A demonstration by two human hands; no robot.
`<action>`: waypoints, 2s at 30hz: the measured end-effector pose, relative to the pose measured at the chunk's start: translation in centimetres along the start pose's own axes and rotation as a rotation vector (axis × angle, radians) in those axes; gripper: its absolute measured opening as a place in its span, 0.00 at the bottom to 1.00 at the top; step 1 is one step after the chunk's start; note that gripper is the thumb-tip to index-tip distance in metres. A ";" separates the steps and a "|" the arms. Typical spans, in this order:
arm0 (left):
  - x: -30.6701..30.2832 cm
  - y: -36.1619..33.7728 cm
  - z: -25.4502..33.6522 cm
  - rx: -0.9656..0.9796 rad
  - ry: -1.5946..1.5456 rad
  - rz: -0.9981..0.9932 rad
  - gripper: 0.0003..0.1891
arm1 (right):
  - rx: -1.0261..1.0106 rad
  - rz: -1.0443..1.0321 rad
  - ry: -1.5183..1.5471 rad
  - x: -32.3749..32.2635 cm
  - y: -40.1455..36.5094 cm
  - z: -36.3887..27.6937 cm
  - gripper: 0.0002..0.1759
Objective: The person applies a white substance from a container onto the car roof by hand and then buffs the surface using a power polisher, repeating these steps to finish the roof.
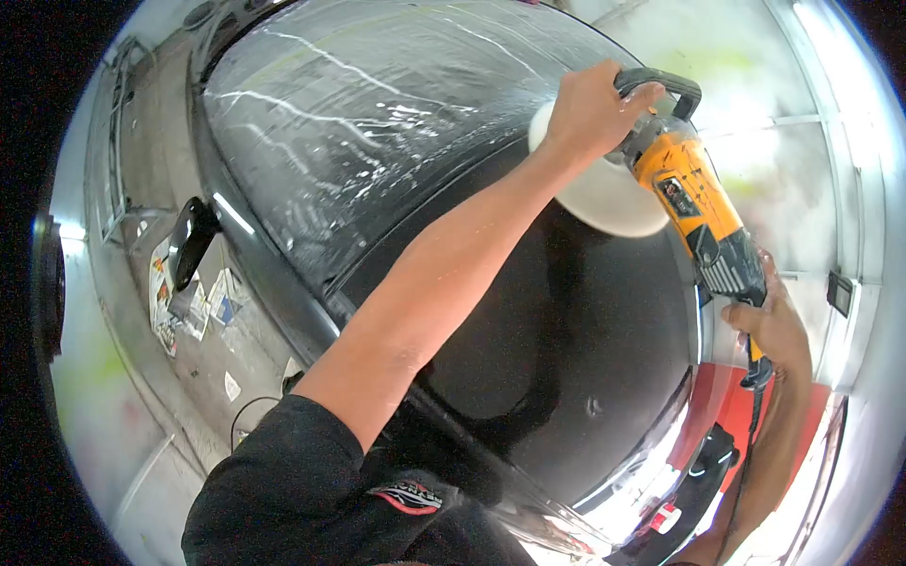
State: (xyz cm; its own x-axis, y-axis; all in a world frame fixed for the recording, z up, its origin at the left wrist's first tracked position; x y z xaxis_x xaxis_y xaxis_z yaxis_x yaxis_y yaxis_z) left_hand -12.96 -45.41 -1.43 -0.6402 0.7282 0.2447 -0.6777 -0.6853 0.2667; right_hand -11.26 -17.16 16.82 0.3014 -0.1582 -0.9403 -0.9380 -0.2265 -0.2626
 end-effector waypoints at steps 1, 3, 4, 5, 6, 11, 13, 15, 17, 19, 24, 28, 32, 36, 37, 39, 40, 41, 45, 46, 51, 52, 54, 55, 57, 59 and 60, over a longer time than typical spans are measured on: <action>-1.6 -1.3 1.2 -0.006 0.013 0.006 0.26 | 0.030 -0.006 -0.017 0.7 -1.6 -0.9 0.56; -5.2 -4.1 3.5 -0.025 0.040 0.024 0.25 | 0.071 -0.053 -0.109 1.5 -4.7 -3.3 0.56; -6.9 -5.7 4.4 -0.032 0.034 0.036 0.25 | -0.048 -0.061 -0.110 1.8 -5.4 -2.9 0.56; -8.5 -7.3 5.3 -0.036 0.028 0.046 0.24 | -0.167 -0.066 -0.108 2.2 -6.0 -1.5 0.56; -10.0 -8.8 6.2 -0.036 0.019 0.052 0.23 | -0.206 -0.083 -0.110 2.7 -7.5 -2.4 0.56; -15.5 -16.5 7.3 -0.028 0.126 0.182 0.25 | -0.614 -0.115 -0.192 5.2 -13.5 -2.8 0.56; -17.2 -19.7 9.9 -0.190 -0.028 0.223 0.21 | -0.584 -0.163 -0.126 6.5 -16.3 -3.4 0.56; -18.0 -21.8 10.7 0.037 -0.045 0.312 0.17 | -0.432 -0.222 -0.078 6.9 -18.8 -3.0 0.57; -18.7 -24.0 10.8 -0.024 0.004 0.277 0.16 | -0.304 -0.266 -0.047 7.0 -20.7 -2.1 0.58; -17.7 -26.7 12.3 -0.044 0.005 0.210 0.15 | -0.222 -0.256 -0.064 6.9 -23.4 0.2 0.58; -10.0 -33.2 15.0 0.040 0.001 -0.078 0.20 | -0.168 -0.114 -0.044 7.0 -31.2 10.1 0.59; -2.2 -38.1 17.0 -0.065 -0.012 -0.418 0.25 | -0.113 0.010 0.140 7.0 -37.8 19.8 0.57; 6.7 -43.0 16.0 0.085 -0.068 -0.523 0.27 | 0.162 0.051 0.441 6.9 -44.0 26.8 0.56; 11.4 -45.0 16.1 0.118 -0.126 -0.586 0.25 | 0.284 0.100 0.463 6.1 -47.1 28.7 0.54; 11.8 -44.9 16.1 0.118 -0.143 -0.595 0.25 | 0.282 0.111 0.440 5.9 -47.2 28.6 0.54; 11.8 -44.8 15.9 0.129 -0.138 -0.564 0.25 | 0.257 0.097 0.509 5.7 -47.1 27.4 0.54; 11.3 -44.3 16.1 0.136 -0.134 -0.545 0.25 | 0.275 0.099 0.483 5.6 -46.8 26.4 0.54; 10.7 -44.0 16.2 0.117 -0.115 -0.547 0.24 | 0.291 0.099 0.456 5.5 -46.8 25.6 0.54; 4.6 -43.8 17.9 0.133 -0.050 -0.424 0.25 | 0.195 0.065 0.364 5.6 -46.4 23.8 0.53; 2.6 -43.0 17.6 0.107 -0.033 -0.392 0.26 | 0.097 0.075 0.344 6.0 -45.3 22.5 0.53; -8.4 -32.1 13.9 0.125 0.021 -0.081 0.25 | -0.125 -0.061 0.162 5.9 -33.3 11.6 0.54; -10.7 -30.8 13.9 0.087 0.057 -0.033 0.23 | -0.135 -0.105 0.153 6.4 -31.7 7.7 0.54; -13.8 -27.7 11.7 0.194 0.090 0.084 0.23 | -0.256 -0.074 -0.048 7.0 -28.7 4.8 0.56; -15.3 -27.2 12.3 0.241 0.036 0.111 0.28 | -0.267 -0.071 -0.114 7.3 -27.7 3.1 0.56; -17.4 -26.7 12.5 0.030 -0.065 0.095 0.19 | -0.172 -0.112 -0.103 8.6 -27.7 -0.6 0.57; -18.4 -27.2 12.6 0.003 -0.071 0.095 0.20 | -0.174 -0.109 -0.106 8.7 -28.1 0.0 0.56; -18.0 -28.0 13.1 0.092 -0.019 0.105 0.21 | -0.186 -0.093 -0.120 8.7 -28.4 0.6 0.55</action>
State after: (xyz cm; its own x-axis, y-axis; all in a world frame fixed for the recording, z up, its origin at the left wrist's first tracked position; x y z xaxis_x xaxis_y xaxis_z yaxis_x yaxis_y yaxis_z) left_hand 22.28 -39.20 -1.10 -0.6986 0.6527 0.2931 -0.5703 -0.7553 0.3228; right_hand 17.88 -11.51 15.92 0.3522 -0.0150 -0.9358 -0.8560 -0.4094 -0.3156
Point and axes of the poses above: each hand's wrist, its own y-axis towards the middle knuckle, its own x-axis out of the palm, z = x × y, the point moved 3 cm from there along y, towards the middle knuckle, and after that the axes turned 1 degree about -y, right-handed, at the moved point
